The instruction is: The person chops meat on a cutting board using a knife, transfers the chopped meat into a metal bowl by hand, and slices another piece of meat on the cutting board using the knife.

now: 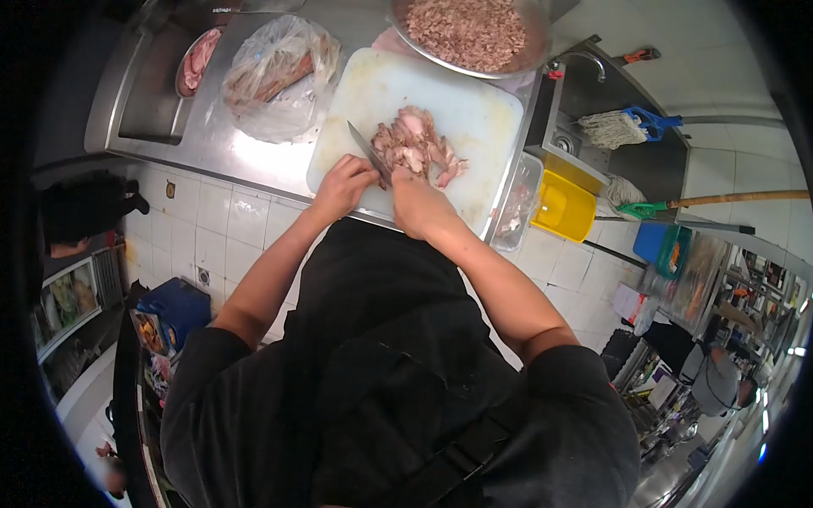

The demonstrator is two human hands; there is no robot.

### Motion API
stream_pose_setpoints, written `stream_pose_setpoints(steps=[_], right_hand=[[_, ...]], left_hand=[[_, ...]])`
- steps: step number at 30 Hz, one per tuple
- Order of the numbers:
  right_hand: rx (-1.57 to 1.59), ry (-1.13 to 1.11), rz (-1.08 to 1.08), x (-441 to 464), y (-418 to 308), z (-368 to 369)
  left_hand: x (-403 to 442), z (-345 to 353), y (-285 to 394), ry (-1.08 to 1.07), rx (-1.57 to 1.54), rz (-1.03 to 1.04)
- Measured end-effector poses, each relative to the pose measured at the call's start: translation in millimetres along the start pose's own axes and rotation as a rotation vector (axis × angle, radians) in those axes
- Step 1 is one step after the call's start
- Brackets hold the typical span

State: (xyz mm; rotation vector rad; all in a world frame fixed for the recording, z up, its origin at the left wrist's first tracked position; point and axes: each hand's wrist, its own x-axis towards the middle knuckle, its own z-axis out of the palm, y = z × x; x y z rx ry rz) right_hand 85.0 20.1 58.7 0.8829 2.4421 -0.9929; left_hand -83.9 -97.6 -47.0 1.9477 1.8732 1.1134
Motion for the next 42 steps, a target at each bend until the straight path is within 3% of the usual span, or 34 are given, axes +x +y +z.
stream_pose_setpoints(steps=[5,13,18,23,27,31,33,34,42], right_hand=[[-0.141,-0.084,0.074,-10,-3,-15],[-0.16,-0.107,0.064,-16,-1,-27],[-0.137,-0.105,0.06,-18,0,2],[-0.084,0.181,-0.095,19,37,52],[-0.011,0.049,-0.07,0,14,20],[-0.022,0.077,0.01,18,20,48],[0.087,0.275,-0.182,31,34,55],[0.101,0.163,-0.128,22,22,33],[0.084,0.218,-0.085,41,17,50]], left_hand=[[4,11,0,0.08,-0.044,0.004],[7,5,3,0.018,0.033,0.07],[2,12,0,0.03,0.032,0.085],[3,10,-2,0.036,0.038,0.084],[-2,9,1,0.017,0.063,0.086],[-1,10,-3,0.035,0.073,0.085],[-7,10,0,0.039,0.065,0.087],[-8,10,1,0.019,0.038,0.062],[-4,2,-4,0.028,-0.031,0.054]])
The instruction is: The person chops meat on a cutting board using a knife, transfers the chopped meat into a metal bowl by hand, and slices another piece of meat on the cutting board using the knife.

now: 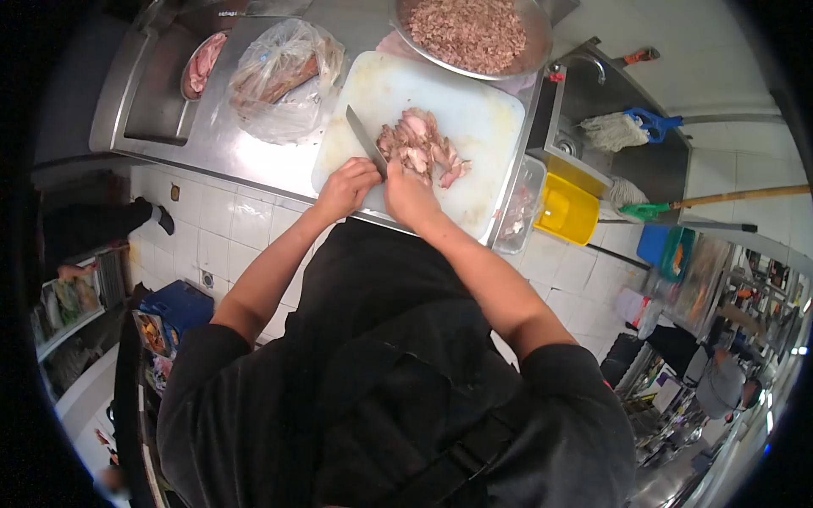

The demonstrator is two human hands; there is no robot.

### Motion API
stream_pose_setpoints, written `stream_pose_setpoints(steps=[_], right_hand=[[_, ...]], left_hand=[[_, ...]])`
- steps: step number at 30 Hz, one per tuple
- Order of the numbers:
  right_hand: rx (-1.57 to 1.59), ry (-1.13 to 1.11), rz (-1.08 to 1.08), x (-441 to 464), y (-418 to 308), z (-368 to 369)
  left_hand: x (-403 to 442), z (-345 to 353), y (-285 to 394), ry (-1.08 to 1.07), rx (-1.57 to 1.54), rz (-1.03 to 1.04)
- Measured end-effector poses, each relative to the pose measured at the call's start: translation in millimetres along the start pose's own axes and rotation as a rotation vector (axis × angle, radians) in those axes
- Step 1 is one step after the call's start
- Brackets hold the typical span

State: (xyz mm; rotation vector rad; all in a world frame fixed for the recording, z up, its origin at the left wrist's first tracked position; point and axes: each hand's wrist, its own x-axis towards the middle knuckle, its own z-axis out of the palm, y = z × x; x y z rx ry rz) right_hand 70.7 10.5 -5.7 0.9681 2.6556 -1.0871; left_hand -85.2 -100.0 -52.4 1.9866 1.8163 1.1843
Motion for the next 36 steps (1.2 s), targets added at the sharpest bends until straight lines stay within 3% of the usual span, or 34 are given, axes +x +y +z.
stream_pose_setpoints(steps=[3,5,15,18,20,23,27,29,32,36], right_hand=[[0.023,-0.018,0.002,3,-6,-16],[0.003,-0.122,0.029,-2,-15,-28],[-0.094,-0.21,0.159,-18,-50,-42],[-0.021,-0.119,0.21,-9,-39,-9],[0.061,0.082,0.095,6,-23,9],[0.069,0.134,0.036,2,-26,-9],[0.046,0.276,0.101,-26,-17,-32],[-0.152,0.286,0.283,-41,1,-44],[-0.274,0.446,0.287,-61,49,-49],[-0.341,0.393,0.41,-62,75,-63]], left_hand=[[5,-3,0,0.073,-0.089,-0.047],[0,-9,0,0.087,-0.134,-0.234],[6,-16,-23,-0.051,0.041,-0.031],[10,-21,-28,-0.093,0.022,0.002],[13,-24,-36,-0.111,0.004,-0.006],[21,-28,-51,-0.175,-0.007,0.02],[40,-27,-58,-0.292,-0.069,0.038],[60,-31,-51,-0.313,-0.009,0.116],[84,-24,-48,-0.377,0.071,0.229],[98,-1,-46,-0.433,0.161,0.296]])
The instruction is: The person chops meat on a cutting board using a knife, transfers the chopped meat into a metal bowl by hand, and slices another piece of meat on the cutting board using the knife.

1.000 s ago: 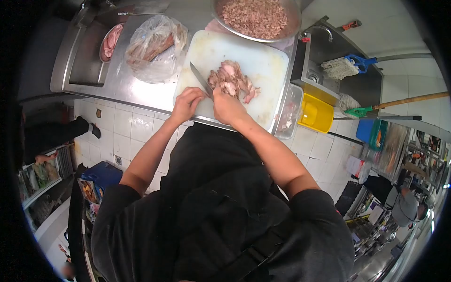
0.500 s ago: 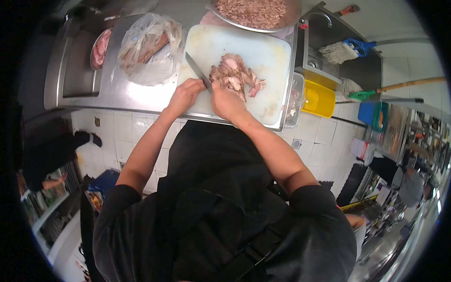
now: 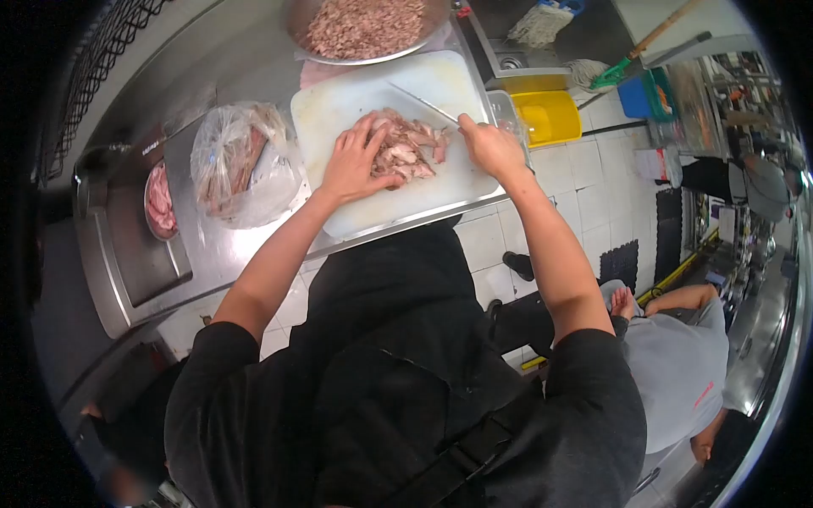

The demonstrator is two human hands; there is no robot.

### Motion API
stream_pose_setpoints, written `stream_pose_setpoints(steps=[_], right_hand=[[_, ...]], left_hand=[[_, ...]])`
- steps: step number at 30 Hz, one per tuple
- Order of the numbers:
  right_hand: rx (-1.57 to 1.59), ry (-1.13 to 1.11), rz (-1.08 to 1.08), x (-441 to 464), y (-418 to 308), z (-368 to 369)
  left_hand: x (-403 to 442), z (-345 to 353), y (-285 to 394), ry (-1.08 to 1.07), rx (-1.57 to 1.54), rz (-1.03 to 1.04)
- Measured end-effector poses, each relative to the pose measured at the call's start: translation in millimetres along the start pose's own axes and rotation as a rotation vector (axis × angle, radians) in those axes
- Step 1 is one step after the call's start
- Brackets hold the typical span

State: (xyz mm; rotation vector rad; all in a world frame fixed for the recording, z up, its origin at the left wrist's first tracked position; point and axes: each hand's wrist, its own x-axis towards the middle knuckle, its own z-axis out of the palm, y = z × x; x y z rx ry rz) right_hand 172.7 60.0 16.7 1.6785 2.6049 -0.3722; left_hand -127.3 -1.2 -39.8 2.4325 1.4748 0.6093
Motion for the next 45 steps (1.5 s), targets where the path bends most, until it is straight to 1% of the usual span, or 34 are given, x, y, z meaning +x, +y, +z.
stream_pose_setpoints(steps=[1,3,4,6,7,8,10,12,13,15,16,18,19,21,28,31,33,37,39,43,45], right_hand=[[-0.004,0.009,0.012,1,0,2],[-0.052,-0.056,-0.05,7,-3,7],[0.049,-0.106,-0.027,7,-10,8],[0.078,-0.141,-0.011,-2,-25,12],[0.106,-0.18,-0.003,-8,-28,12],[0.154,-0.157,-0.021,-12,-29,11],[0.143,-0.165,-0.027,-19,-26,3],[0.163,-0.149,-0.009,-21,-18,-2],[0.163,-0.151,-0.022,-22,-13,-5],[0.224,-0.132,0.043,-27,0,-9],[0.227,-0.131,0.036,-31,7,-8],[0.268,-0.111,0.026,-34,24,-3],[0.27,-0.113,0.015,-34,32,1],[0.345,-0.079,0.005,-36,44,5],[0.38,-0.077,0.005,-42,54,13],[0.473,-0.089,0.07,-43,54,16],[0.544,-0.049,0.059,-41,57,19],[0.536,-0.062,0.079,-42,57,19],[0.53,-0.06,0.105,-40,57,21],[0.573,-0.049,0.144,-40,55,20],[0.565,-0.051,0.157,-42,55,20]], left_hand=[[6,7,1,0.002,-0.001,0.015],[15,22,3,0.075,0.012,-0.068],[18,25,6,0.074,0.011,-0.063],[23,31,10,0.04,0.014,-0.143],[22,30,12,0.041,0.012,-0.148],[18,27,13,0.027,-0.027,-0.131],[12,20,16,0.023,-0.059,-0.129],[12,12,21,-0.062,-0.011,-0.1],[17,10,25,-0.058,-0.005,-0.111],[30,10,38,-0.051,0.102,-0.105],[35,16,41,-0.05,0.108,-0.11],[48,27,45,-0.14,0.187,-0.071],[55,28,46,-0.138,0.192,-0.081],[64,29,49,-0.235,0.234,-0.098],[53,21,53,-0.291,0.242,-0.054],[60,22,52,-0.316,0.211,-0.081],[65,26,51,-0.393,0.184,0.003],[80,34,51,-0.432,0.117,0.019],[85,39,49,-0.316,0.126,0.096],[90,33,45,-0.271,0.133,0.157],[91,22,46,-0.308,-0.091,0.113]])
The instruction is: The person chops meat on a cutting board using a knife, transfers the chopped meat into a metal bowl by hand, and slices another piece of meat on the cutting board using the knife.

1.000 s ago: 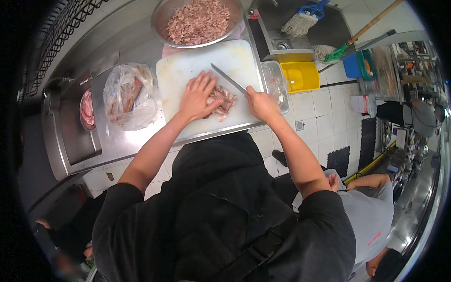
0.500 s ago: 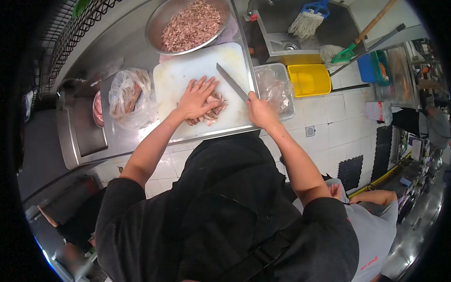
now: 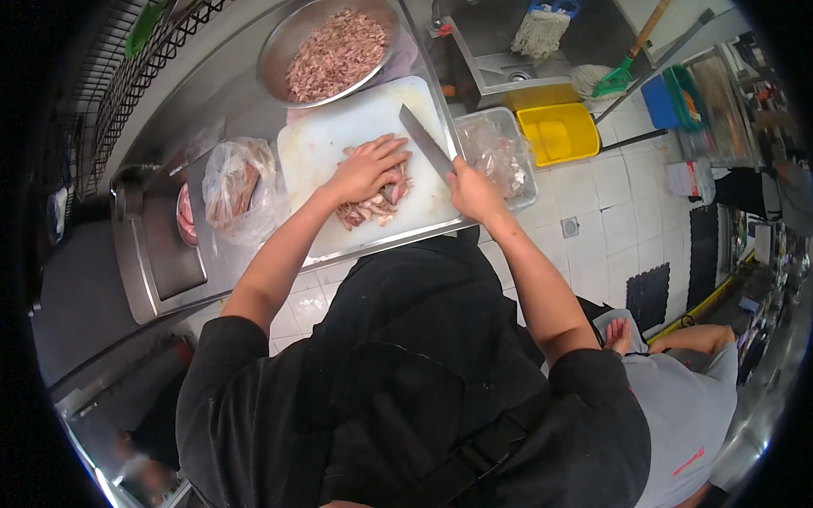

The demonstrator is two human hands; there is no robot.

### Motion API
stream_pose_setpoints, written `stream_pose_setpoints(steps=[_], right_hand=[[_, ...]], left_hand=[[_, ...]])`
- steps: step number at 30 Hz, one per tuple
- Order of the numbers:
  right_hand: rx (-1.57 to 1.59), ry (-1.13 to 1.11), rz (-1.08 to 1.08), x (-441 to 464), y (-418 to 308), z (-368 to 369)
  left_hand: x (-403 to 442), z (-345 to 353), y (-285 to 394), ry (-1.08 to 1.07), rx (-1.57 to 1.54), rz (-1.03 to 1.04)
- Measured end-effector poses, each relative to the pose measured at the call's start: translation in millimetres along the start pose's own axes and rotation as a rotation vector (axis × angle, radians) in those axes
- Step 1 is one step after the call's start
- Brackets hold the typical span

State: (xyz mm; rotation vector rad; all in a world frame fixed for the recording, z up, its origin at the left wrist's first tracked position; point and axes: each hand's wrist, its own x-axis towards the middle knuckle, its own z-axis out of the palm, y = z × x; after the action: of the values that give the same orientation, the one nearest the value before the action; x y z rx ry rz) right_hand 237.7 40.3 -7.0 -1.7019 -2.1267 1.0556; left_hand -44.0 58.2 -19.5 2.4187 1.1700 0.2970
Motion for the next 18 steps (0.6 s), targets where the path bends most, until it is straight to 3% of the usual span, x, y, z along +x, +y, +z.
stream_pose_setpoints(steps=[4,7,9,13,15,18], right_hand=[[-0.012,-0.016,0.045,-5,-4,-1],[-0.009,-0.005,0.019,-5,-3,0],[-0.092,-0.028,0.009,-7,-5,1],[-0.243,-0.036,-0.056,-25,-38,-5],[-0.225,-0.108,0.017,-26,-53,3],[-0.228,-0.108,-0.06,-15,-63,20]], left_hand=[[-6,-8,-6,-0.254,-0.038,-0.016],[-10,-10,1,-0.181,-0.043,0.015],[-14,-10,16,0.026,0.074,0.094],[-22,-6,36,0.061,0.193,-0.004],[-28,14,30,0.138,-0.011,-0.077],[-32,31,25,0.27,-0.102,-0.13]])
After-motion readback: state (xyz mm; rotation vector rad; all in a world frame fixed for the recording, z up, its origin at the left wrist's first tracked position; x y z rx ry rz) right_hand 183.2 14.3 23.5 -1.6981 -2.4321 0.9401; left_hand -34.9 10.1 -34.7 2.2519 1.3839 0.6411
